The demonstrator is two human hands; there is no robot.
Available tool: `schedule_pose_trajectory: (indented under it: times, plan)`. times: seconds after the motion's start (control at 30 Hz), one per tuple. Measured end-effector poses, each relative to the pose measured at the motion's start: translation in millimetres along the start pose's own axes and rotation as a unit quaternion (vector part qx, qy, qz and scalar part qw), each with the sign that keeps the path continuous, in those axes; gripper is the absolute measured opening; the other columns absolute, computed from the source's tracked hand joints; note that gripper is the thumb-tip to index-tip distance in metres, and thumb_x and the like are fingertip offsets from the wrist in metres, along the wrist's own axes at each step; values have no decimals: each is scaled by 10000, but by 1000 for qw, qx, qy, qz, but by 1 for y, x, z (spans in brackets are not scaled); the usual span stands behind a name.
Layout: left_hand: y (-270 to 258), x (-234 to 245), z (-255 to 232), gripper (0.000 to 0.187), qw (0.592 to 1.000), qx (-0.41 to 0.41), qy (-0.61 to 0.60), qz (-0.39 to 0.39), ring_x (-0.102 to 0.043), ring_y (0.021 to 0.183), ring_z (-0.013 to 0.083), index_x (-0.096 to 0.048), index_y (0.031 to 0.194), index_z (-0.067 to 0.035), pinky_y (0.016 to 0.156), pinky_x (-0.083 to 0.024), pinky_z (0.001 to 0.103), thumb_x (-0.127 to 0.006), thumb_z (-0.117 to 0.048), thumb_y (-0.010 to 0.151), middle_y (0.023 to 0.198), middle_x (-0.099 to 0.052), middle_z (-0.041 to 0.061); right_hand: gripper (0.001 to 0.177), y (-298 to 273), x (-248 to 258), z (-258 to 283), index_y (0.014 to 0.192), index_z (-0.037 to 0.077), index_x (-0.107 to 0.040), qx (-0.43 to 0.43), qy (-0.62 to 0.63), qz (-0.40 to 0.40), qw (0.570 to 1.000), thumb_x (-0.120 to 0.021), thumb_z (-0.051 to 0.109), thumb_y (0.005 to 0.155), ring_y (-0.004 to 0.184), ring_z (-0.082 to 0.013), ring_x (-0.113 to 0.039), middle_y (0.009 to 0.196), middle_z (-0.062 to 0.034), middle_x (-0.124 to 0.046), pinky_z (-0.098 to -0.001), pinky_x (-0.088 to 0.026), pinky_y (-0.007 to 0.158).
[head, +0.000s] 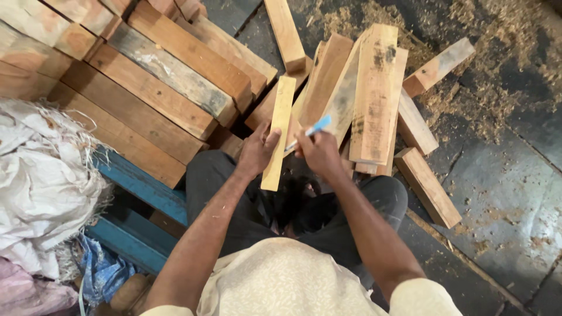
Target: The person sits on the floor and marks wooden planks with a blue marker. They pick up a plank, draw a line on it, and place it back on a pile, repeating this process for several pieces of wood.
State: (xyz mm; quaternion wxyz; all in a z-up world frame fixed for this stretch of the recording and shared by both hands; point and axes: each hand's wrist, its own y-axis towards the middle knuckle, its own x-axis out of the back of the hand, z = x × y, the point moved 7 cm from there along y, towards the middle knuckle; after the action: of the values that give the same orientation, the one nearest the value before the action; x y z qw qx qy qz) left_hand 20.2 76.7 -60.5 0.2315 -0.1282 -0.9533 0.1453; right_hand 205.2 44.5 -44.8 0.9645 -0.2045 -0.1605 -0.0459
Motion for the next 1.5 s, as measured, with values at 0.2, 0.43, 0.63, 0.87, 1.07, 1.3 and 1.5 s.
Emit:
schedule_pose_trajectory:
  times: [0.2,0.43,0.63,0.87,1.07,1.3,1.5]
  plan:
    - [1,-2,7,545,1000,16,-4,-8,-678,677,300,-569,1422,-139,670,-527,436,-577,-440,968,757,-679,190,218,105,22,23,1125,8,-716,155,108,-71,979,-633,169,1006,736,-162,-710,883,-100,-735,-278,-593,667]
    - [5,6,13,510,994,-54,-93,-23,-678,852,171,-583,1380,-56,753,-532,338,-569,-416,1018,995,-718,102,690,59,18,-21,1462,108,-466,78,67,209,972,-677,57,808,1494,-245,-435,1557,-98,-517,-432,-421,1139]
    - [-11,39,25,418,952,-6,-301,-49,-583,787,90,-629,1298,-24,693,-503,281,-513,-354,1070,939,-646,16,1109,61,-15,-1,1587,225,-248,80,-150,299,939,-804,28,648,1527,-261,-243,1645,-69,-292,-429,-293,1199]
    - [-47,48,56,410,916,21,-388,-101,-555,780,69,-609,1317,-55,675,-473,266,-526,-362,1057,928,-621,-8,1161,25,-32,-17,1499,55,-314,106,-46,127,985,-945,261,547,1307,-254,-556,1379,-163,-578,-399,-440,1116]
    - [-36,13,49,404,914,-22,-401,-53,-556,872,55,-606,1333,-33,749,-480,251,-539,-336,1073,1027,-638,-8,1092,-25,-51,-39,1410,-7,-377,81,-99,-183,975,-979,401,595,1244,-385,-559,1314,-239,-556,-485,-464,1032]
    - [-27,-2,11,457,978,-6,-210,-16,-567,842,100,-622,1358,-44,741,-501,281,-570,-342,1016,970,-670,31,987,-23,-54,-56,1431,1,-366,124,-147,-213,958,-950,349,717,1249,-458,-531,1368,-284,-523,-523,-456,1014]
    - [-18,0,17,515,992,16,-123,-13,-583,838,146,-595,1427,-76,760,-511,314,-597,-376,1008,961,-684,96,478,-8,0,-64,1313,19,-524,214,-9,-82,973,-704,190,904,1139,-277,-725,1198,-152,-721,-380,-595,963]
